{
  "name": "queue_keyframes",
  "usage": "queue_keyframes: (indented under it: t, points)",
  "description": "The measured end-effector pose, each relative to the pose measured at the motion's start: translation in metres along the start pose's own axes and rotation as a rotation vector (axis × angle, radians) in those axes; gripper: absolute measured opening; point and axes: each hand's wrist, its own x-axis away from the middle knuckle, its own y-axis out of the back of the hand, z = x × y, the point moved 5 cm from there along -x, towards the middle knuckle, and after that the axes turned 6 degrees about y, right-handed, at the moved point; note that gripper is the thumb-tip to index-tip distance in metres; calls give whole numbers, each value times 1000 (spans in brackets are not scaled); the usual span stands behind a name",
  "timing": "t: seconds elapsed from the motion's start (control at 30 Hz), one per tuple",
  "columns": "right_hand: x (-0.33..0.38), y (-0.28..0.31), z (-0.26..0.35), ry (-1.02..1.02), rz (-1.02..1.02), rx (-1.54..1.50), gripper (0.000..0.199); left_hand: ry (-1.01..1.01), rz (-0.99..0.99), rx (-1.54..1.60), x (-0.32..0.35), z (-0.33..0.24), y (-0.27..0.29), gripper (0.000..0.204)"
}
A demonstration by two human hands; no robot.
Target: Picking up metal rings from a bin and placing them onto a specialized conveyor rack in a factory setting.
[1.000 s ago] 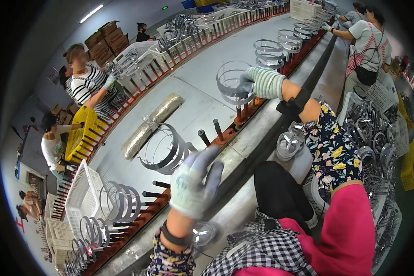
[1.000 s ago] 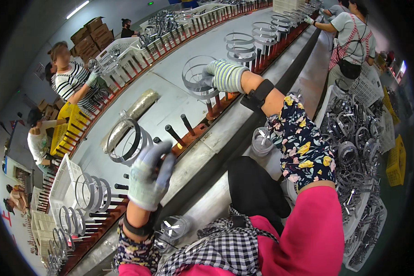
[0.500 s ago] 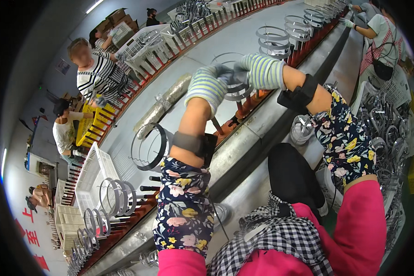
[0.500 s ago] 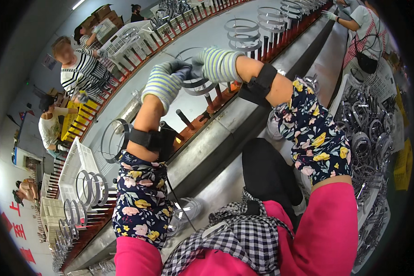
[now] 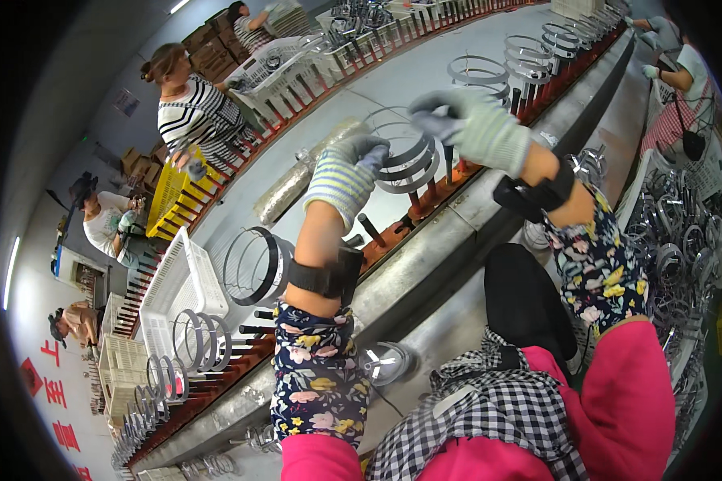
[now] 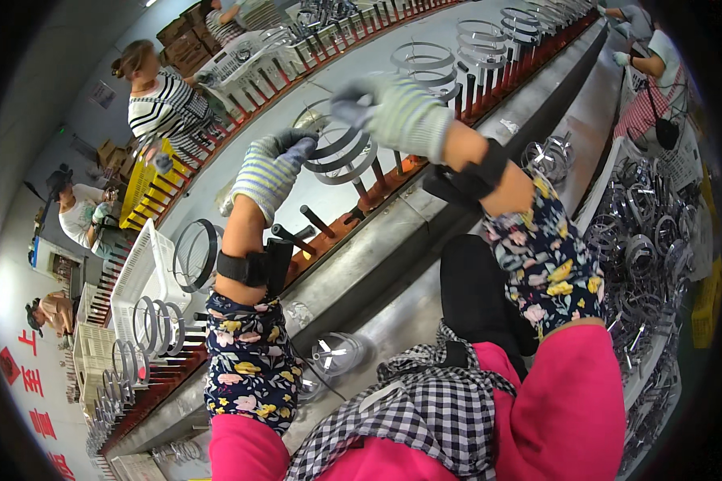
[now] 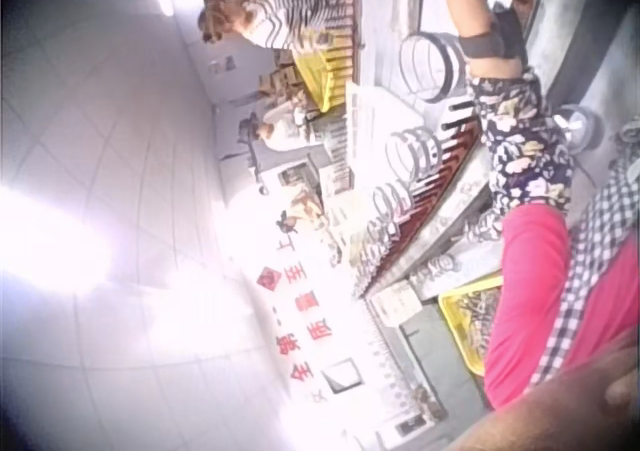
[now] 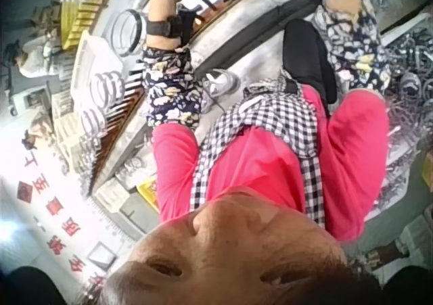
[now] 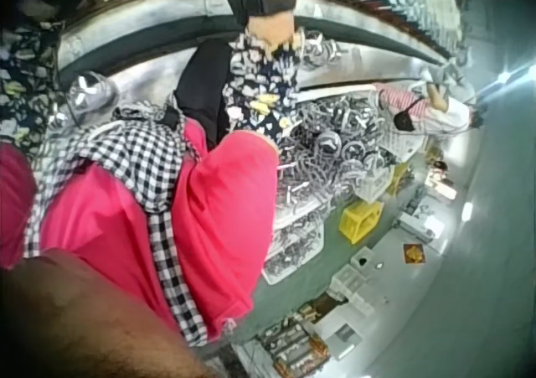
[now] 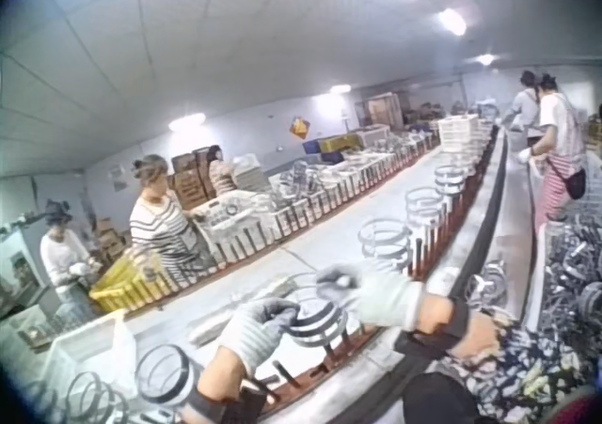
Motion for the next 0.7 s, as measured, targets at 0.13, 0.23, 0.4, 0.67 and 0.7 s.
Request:
queue_keyframes:
  t: [0.13,0.23,0.4,0.67,0.7]
  points:
    - [54,23,4,7,-289,-78,29,-47,-70,90,34,19,15,19]
    - [92,2,-14,-235,-253,-206,25,-103,-154,51,64,34,37,19]
    - [150,-9,-42,-484,-245,-297,24,-218,-380,0,113,20,49,17]
    - [165,-7,-69,-469,-231,-222,24,-177,-342,9,216,24,-11,16]
    - [159,-6,-69,-466,-253,-239,23,-101,-304,-2,224,38,-20,16]
